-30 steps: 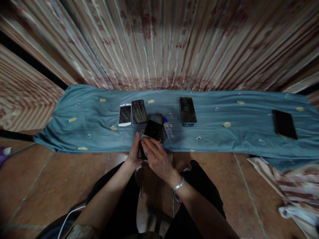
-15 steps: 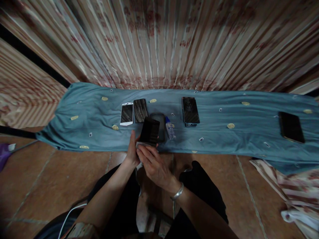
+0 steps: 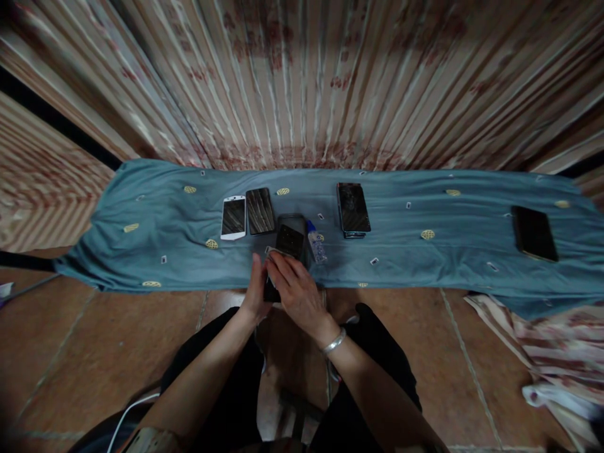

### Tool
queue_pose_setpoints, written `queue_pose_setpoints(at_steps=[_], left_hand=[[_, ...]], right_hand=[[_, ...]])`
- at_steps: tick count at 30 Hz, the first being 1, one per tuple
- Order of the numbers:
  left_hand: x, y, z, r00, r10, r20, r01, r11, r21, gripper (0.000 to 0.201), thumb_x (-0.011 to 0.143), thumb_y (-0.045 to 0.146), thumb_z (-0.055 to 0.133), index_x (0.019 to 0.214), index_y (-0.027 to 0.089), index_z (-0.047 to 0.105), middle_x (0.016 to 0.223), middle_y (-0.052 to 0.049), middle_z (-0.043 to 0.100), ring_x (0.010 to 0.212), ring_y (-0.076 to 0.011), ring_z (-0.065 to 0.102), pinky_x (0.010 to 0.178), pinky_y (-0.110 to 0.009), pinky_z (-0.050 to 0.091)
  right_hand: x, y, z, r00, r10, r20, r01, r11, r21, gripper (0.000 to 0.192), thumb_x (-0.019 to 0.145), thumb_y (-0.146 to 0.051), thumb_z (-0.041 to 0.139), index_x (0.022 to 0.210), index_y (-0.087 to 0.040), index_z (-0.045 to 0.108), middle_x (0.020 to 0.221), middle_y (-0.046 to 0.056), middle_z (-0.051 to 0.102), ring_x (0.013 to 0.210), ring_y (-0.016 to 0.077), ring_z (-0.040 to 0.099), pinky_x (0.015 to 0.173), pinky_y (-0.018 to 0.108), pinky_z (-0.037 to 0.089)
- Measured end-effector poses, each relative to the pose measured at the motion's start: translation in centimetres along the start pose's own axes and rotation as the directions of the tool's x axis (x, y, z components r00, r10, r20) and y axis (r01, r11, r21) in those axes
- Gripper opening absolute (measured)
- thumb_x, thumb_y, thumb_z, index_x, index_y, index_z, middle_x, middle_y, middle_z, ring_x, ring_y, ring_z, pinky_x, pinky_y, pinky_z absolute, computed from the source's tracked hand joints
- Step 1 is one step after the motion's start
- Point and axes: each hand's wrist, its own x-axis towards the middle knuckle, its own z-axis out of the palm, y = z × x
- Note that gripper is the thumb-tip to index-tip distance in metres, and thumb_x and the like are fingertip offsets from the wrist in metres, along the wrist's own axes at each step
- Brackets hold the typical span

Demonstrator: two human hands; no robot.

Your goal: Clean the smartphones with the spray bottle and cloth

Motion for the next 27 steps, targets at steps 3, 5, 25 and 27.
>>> queue_pose_setpoints(at_steps=[3, 5, 25, 27], left_hand=[[-0.3, -0.5, 0.4, 0.993, 0.038, 0.109, -0.047, 0.995, 0.086, 0.049, 0.084, 0.053, 0.068, 0.110, 0.012, 0.074, 0.132, -0.011, 0.067, 0.143, -0.0263, 0.044, 0.120, -0.037, 0.033], [-0.4, -0.8, 0.5, 0.981, 0.063, 0.184, -0.092, 0.984, 0.153, 0.056, 0.082, 0.058, 0.068, 0.114, 0.013, 0.074, 0.136, -0.011, 0.065, 0.145, -0.0281, 0.041, 0.123, -0.040, 0.028], [-0.9, -0.8, 0.6, 0.983, 0.039, 0.177, -0.067, 0.986, 0.156, 0.045, 0.072, 0.047, 0.081, 0.104, 0.016, 0.077, 0.115, -0.010, 0.076, 0.133, -0.0297, 0.055, 0.116, -0.042, 0.036], [-1.0, -0.6, 0.6, 0.987, 0.041, 0.152, -0.066, 0.985, 0.161, 0.043, 0.071, 0.045, 0.082, 0.099, 0.014, 0.077, 0.109, -0.010, 0.077, 0.128, -0.0293, 0.059, 0.113, -0.040, 0.040]], right_hand=[[0.5, 1.3, 0.1, 0.999, 0.045, -0.020, -0.046, 0.998, -0.048, 0.055, 0.096, -0.005, 0.043, 0.150, -0.014, 0.043, 0.145, 0.015, 0.056, 0.131, 0.0266, 0.052, 0.109, 0.046, 0.049], [0.9, 2.2, 0.2, 0.996, 0.055, -0.064, -0.060, 0.995, -0.079, 0.053, 0.096, -0.007, 0.043, 0.149, -0.012, 0.045, 0.143, 0.016, 0.058, 0.130, 0.0270, 0.052, 0.108, 0.046, 0.050], [1.4, 4.4, 0.7, 0.980, 0.158, -0.121, -0.166, 0.985, -0.055, 0.056, 0.095, -0.005, 0.035, 0.150, -0.014, 0.044, 0.142, 0.016, 0.059, 0.132, 0.0256, 0.052, 0.109, 0.049, 0.046], [1.3, 4.7, 0.7, 0.975, 0.190, -0.112, -0.196, 0.980, -0.040, 0.056, 0.095, -0.006, 0.035, 0.150, -0.014, 0.043, 0.141, 0.016, 0.060, 0.132, 0.0256, 0.053, 0.110, 0.051, 0.046]])
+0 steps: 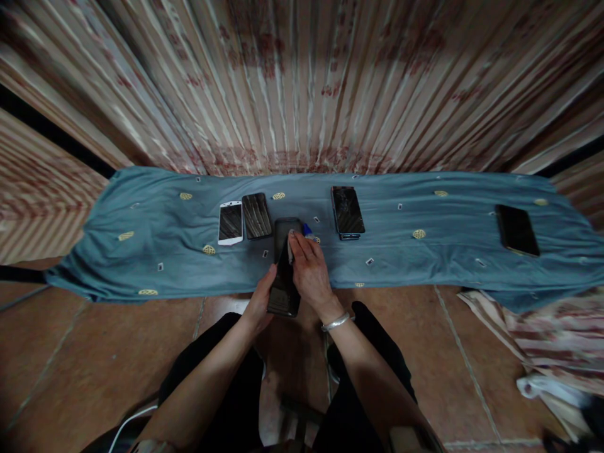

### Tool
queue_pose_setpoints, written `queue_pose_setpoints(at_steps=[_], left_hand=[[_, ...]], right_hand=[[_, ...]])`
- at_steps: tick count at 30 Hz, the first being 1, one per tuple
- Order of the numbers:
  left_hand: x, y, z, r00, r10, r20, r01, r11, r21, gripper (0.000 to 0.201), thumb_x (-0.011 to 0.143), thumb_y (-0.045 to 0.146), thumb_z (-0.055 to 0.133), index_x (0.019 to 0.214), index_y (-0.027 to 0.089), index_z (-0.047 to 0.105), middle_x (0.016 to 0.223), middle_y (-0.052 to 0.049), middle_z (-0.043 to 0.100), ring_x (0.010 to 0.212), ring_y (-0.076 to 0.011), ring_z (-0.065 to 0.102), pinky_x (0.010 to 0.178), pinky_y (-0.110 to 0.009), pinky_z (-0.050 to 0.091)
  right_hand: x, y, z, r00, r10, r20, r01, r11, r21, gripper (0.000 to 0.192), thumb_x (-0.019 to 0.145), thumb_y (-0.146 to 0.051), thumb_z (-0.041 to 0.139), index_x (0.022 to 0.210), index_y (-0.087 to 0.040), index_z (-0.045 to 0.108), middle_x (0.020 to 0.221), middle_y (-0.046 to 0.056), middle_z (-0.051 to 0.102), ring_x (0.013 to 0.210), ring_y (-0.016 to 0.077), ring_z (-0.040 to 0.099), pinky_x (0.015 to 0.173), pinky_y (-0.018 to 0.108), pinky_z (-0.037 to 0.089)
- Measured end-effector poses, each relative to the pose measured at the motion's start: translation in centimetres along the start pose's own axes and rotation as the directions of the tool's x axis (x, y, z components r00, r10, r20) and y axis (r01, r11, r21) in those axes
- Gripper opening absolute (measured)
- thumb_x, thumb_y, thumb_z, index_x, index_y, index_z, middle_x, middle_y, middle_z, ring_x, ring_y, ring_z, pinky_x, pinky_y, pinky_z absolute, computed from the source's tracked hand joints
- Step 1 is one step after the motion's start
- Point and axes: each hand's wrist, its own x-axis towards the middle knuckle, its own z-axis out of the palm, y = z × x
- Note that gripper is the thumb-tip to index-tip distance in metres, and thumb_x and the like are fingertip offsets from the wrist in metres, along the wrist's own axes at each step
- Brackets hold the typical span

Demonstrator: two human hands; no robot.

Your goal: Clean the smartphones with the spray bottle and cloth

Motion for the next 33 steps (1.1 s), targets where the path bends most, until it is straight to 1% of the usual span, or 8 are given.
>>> queue_pose_setpoints(at_steps=[6, 11, 16, 19, 22, 25, 29, 33], left_hand=[[-0.1, 1.2, 0.0, 1.000, -0.009, -0.022, 0.009, 1.000, 0.019, 0.039, 0.069, 0.045, 0.082, 0.090, 0.014, 0.072, 0.095, -0.007, 0.077, 0.109, -0.0280, 0.069, 0.093, -0.037, 0.055], [-0.2, 1.9, -0.1, 0.997, -0.073, -0.029, 0.072, 0.997, -0.036, 0.038, 0.069, 0.043, 0.081, 0.089, 0.015, 0.066, 0.091, -0.007, 0.076, 0.099, -0.0273, 0.072, 0.084, -0.037, 0.058], [0.0, 2.3, 0.1, 0.993, -0.091, -0.081, 0.085, 0.994, -0.068, 0.038, 0.070, 0.043, 0.080, 0.091, 0.013, 0.068, 0.092, -0.009, 0.077, 0.102, -0.0289, 0.071, 0.087, -0.038, 0.058], [0.1, 2.5, 0.3, 0.989, -0.076, -0.125, 0.064, 0.993, -0.096, 0.031, 0.074, 0.038, 0.076, 0.091, 0.013, 0.069, 0.094, -0.008, 0.077, 0.104, -0.0284, 0.071, 0.090, -0.038, 0.057], [0.2, 2.7, 0.3, 0.984, -0.087, -0.154, 0.068, 0.990, -0.122, 0.023, 0.079, 0.034, 0.072, 0.091, 0.013, 0.069, 0.098, -0.008, 0.077, 0.108, -0.0275, 0.070, 0.094, -0.038, 0.056], [0.3, 2.9, 0.1, 0.980, -0.103, -0.171, 0.079, 0.987, -0.140, 0.021, 0.082, 0.032, 0.070, 0.093, 0.014, 0.070, 0.101, -0.008, 0.077, 0.111, -0.0273, 0.069, 0.097, -0.038, 0.054], [0.6, 3.0, -0.2, 0.979, -0.073, -0.191, 0.046, 0.989, -0.143, 0.022, 0.083, 0.032, 0.069, 0.093, 0.013, 0.071, 0.104, -0.009, 0.077, 0.116, -0.0275, 0.067, 0.103, -0.039, 0.051], [0.9, 3.2, -0.5, 0.971, -0.053, -0.234, 0.017, 0.988, -0.153, 0.021, 0.087, 0.031, 0.064, 0.092, 0.013, 0.072, 0.103, -0.009, 0.078, 0.119, -0.0265, 0.065, 0.107, -0.038, 0.047]], right_hand=[[-0.3, 0.8, -0.1, 0.996, 0.083, 0.009, -0.084, 0.995, 0.056, 0.052, 0.097, -0.011, 0.033, 0.147, -0.013, 0.048, 0.139, 0.017, 0.060, 0.132, 0.0264, 0.052, 0.109, 0.052, 0.046], [-0.5, 0.8, 0.0, 0.988, 0.152, 0.001, -0.151, 0.981, 0.122, 0.048, 0.100, -0.017, 0.033, 0.145, -0.015, 0.051, 0.136, 0.016, 0.063, 0.130, 0.0255, 0.055, 0.110, 0.051, 0.046], [-0.6, 0.2, 0.2, 0.982, 0.186, 0.019, -0.187, 0.968, 0.168, 0.047, 0.100, -0.018, 0.036, 0.143, -0.016, 0.053, 0.134, 0.016, 0.065, 0.127, 0.0268, 0.058, 0.108, 0.052, 0.049], [-0.9, -0.2, 0.4, 0.984, 0.175, 0.031, -0.178, 0.967, 0.183, 0.046, 0.100, -0.019, 0.037, 0.142, -0.015, 0.055, 0.131, 0.016, 0.067, 0.124, 0.0274, 0.061, 0.106, 0.051, 0.051], [-1.3, -0.6, 0.6, 0.986, 0.164, 0.021, -0.166, 0.971, 0.174, 0.045, 0.101, -0.019, 0.037, 0.143, -0.018, 0.054, 0.130, 0.014, 0.068, 0.122, 0.0266, 0.062, 0.105, 0.052, 0.051], [-1.8, -0.6, 0.8, 0.991, 0.135, 0.006, -0.134, 0.979, 0.156, 0.044, 0.101, -0.018, 0.038, 0.141, -0.017, 0.055, 0.127, 0.013, 0.070, 0.119, 0.0260, 0.064, 0.104, 0.051, 0.053], [-2.2, -0.8, 0.7, 0.995, 0.095, 0.022, -0.097, 0.985, 0.143, 0.044, 0.100, -0.016, 0.039, 0.140, -0.018, 0.056, 0.125, 0.014, 0.070, 0.117, 0.0256, 0.065, 0.101, 0.049, 0.055], [-2.7, -1.7, 0.3, 0.999, 0.035, 0.027, -0.038, 0.990, 0.133, 0.043, 0.099, -0.015, 0.040, 0.138, -0.017, 0.058, 0.121, 0.013, 0.072, 0.112, 0.0249, 0.067, 0.097, 0.045, 0.058]])
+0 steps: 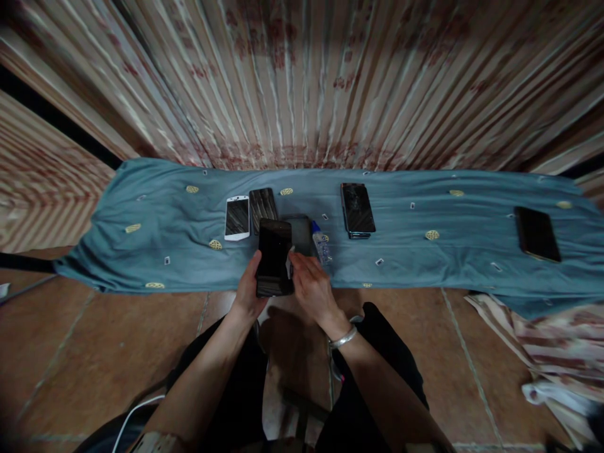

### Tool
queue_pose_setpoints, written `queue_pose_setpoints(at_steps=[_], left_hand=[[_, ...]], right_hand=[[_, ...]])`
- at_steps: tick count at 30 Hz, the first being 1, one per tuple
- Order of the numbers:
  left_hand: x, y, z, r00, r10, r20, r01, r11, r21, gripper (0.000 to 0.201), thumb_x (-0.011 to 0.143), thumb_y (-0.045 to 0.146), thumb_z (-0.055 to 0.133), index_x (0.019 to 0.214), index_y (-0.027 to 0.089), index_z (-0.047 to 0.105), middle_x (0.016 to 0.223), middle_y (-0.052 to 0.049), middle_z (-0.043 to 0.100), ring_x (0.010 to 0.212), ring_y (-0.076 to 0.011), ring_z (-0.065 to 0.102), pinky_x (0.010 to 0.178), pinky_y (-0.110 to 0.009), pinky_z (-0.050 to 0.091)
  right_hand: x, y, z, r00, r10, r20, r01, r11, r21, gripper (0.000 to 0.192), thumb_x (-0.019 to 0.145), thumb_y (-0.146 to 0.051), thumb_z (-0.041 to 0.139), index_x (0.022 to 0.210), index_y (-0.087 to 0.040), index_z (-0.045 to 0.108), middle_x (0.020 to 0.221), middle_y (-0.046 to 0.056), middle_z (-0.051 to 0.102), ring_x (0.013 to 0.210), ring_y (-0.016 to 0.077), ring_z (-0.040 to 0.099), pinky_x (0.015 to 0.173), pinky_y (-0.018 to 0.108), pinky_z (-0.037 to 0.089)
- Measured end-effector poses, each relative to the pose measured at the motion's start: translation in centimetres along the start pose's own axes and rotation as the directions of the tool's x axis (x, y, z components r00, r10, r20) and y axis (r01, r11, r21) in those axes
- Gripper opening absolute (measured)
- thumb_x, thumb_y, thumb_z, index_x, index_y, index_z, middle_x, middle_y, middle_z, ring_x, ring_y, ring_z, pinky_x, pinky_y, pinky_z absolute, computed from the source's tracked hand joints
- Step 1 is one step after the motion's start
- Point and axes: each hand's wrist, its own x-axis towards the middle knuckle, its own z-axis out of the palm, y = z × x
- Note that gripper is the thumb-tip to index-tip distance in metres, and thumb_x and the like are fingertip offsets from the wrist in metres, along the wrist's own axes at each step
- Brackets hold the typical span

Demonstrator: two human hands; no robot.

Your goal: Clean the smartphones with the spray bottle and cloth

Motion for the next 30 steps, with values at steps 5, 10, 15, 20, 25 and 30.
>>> queue_pose_setpoints(at_steps=[5, 10, 15, 20, 25, 30], left_hand=[[0.2, 0.8, -0.1, 0.999, -0.015, -0.040, 0.013, 0.999, -0.040, 0.027, 0.091, 0.034, 0.057, 0.097, 0.013, 0.072, 0.102, -0.010, 0.078, 0.118, -0.0274, 0.066, 0.108, -0.041, 0.047], [0.3, 1.5, -0.3, 0.998, -0.022, 0.052, 0.025, 0.998, -0.064, 0.042, 0.098, 0.041, 0.044, 0.115, 0.011, 0.069, 0.105, -0.012, 0.077, 0.116, -0.0287, 0.067, 0.105, -0.048, 0.048], [0.4, 1.6, 0.0, 0.999, -0.027, 0.037, 0.030, 0.997, -0.077, 0.049, 0.100, 0.042, 0.039, 0.127, 0.010, 0.063, 0.110, -0.015, 0.076, 0.112, -0.0284, 0.069, 0.103, -0.048, 0.050], [0.3, 1.4, 0.3, 0.997, -0.065, 0.048, 0.069, 0.995, -0.077, 0.055, 0.100, 0.045, 0.037, 0.133, 0.006, 0.059, 0.114, -0.020, 0.074, 0.111, -0.0301, 0.069, 0.101, -0.048, 0.051], [0.3, 1.0, 0.1, 0.994, -0.092, 0.066, 0.096, 0.994, -0.054, 0.057, 0.099, 0.048, 0.037, 0.126, 0.006, 0.064, 0.112, -0.019, 0.075, 0.110, -0.0294, 0.070, 0.100, -0.044, 0.052], [0.3, -0.2, 0.1, 0.986, -0.143, 0.083, 0.146, 0.989, -0.036, 0.058, 0.098, 0.053, 0.037, 0.119, 0.009, 0.069, 0.111, -0.016, 0.076, 0.110, -0.0285, 0.070, 0.099, -0.041, 0.053]], right_hand=[[-0.8, -1.7, -0.6, 0.998, -0.067, 0.001, 0.067, 0.997, 0.031, 0.041, 0.099, -0.013, 0.043, 0.136, -0.017, 0.059, 0.113, 0.012, 0.074, 0.104, 0.0231, 0.069, 0.090, 0.040, 0.060], [-1.3, -2.7, -1.2, 0.993, -0.120, -0.006, 0.120, 0.991, 0.061, 0.041, 0.097, -0.011, 0.049, 0.136, -0.018, 0.059, 0.109, 0.012, 0.074, 0.100, 0.0221, 0.069, 0.087, 0.038, 0.060], [-1.5, -2.8, -1.6, 0.990, -0.143, 0.000, 0.143, 0.990, 0.013, 0.041, 0.096, -0.011, 0.052, 0.135, -0.021, 0.061, 0.110, 0.012, 0.072, 0.102, 0.0233, 0.067, 0.089, 0.040, 0.059], [-1.4, -2.8, -2.0, 0.986, -0.169, -0.012, 0.169, 0.985, -0.023, 0.044, 0.096, -0.010, 0.054, 0.137, -0.023, 0.060, 0.110, 0.012, 0.071, 0.103, 0.0237, 0.066, 0.089, 0.040, 0.059], [-1.2, -3.0, -2.3, 0.976, -0.217, 0.031, 0.219, 0.974, -0.061, 0.043, 0.095, -0.008, 0.054, 0.136, -0.021, 0.059, 0.111, 0.012, 0.071, 0.104, 0.0238, 0.066, 0.090, 0.040, 0.059], [-1.0, -3.9, -2.1, 0.969, -0.244, 0.031, 0.245, 0.969, -0.019, 0.042, 0.095, -0.007, 0.054, 0.135, -0.019, 0.060, 0.112, 0.013, 0.072, 0.107, 0.0240, 0.067, 0.092, 0.040, 0.059]])
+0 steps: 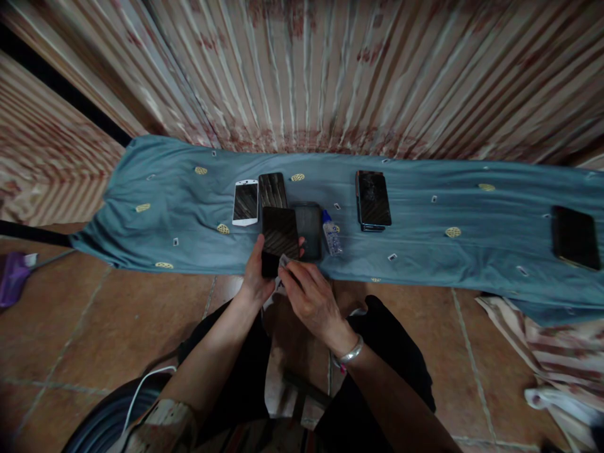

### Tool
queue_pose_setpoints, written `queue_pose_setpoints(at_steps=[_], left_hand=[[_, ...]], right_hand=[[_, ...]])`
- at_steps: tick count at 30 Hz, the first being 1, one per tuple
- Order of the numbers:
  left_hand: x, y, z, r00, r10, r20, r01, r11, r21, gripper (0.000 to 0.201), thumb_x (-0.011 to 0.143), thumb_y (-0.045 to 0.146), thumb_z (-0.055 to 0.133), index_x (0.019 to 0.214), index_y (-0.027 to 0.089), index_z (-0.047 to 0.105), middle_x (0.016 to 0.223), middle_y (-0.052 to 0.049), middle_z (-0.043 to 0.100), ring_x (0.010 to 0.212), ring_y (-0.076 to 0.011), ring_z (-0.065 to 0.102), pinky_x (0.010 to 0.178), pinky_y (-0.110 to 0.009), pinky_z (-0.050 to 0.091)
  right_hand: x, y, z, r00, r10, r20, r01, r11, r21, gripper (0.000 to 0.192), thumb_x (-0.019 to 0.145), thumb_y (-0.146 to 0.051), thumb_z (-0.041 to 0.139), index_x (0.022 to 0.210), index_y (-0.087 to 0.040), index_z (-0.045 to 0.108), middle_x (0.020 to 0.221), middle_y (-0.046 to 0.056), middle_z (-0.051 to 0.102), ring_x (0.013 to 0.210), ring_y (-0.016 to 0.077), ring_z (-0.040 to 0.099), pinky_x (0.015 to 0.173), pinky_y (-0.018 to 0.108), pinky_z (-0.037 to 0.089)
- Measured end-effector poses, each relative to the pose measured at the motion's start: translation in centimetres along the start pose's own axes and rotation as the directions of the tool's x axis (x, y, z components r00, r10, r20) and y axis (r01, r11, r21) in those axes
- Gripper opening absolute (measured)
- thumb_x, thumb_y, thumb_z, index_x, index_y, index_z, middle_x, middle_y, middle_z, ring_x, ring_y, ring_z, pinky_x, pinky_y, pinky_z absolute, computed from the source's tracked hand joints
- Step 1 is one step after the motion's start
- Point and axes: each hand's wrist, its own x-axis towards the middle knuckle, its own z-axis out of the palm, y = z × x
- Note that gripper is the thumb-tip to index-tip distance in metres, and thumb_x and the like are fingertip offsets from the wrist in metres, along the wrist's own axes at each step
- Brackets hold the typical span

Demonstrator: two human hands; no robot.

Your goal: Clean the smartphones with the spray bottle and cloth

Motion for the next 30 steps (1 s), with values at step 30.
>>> queue_pose_setpoints(at_steps=[30], left_hand=[[-0.3, -4.4, -0.1, 0.994, 0.107, 0.020, -0.108, 0.994, 0.028, 0.036, 0.082, 0.047, 0.071, 0.098, 0.015, 0.076, 0.112, -0.008, 0.076, 0.133, -0.0245, 0.055, 0.119, -0.036, 0.035]], right_hand=[[1.2, 2.5, 0.7, 0.981, 0.192, -0.006, -0.192, 0.981, -0.006, 0.047, 0.100, -0.015, 0.042, 0.145, -0.022, 0.052, 0.132, 0.012, 0.064, 0.119, 0.0255, 0.059, 0.103, 0.045, 0.053]])
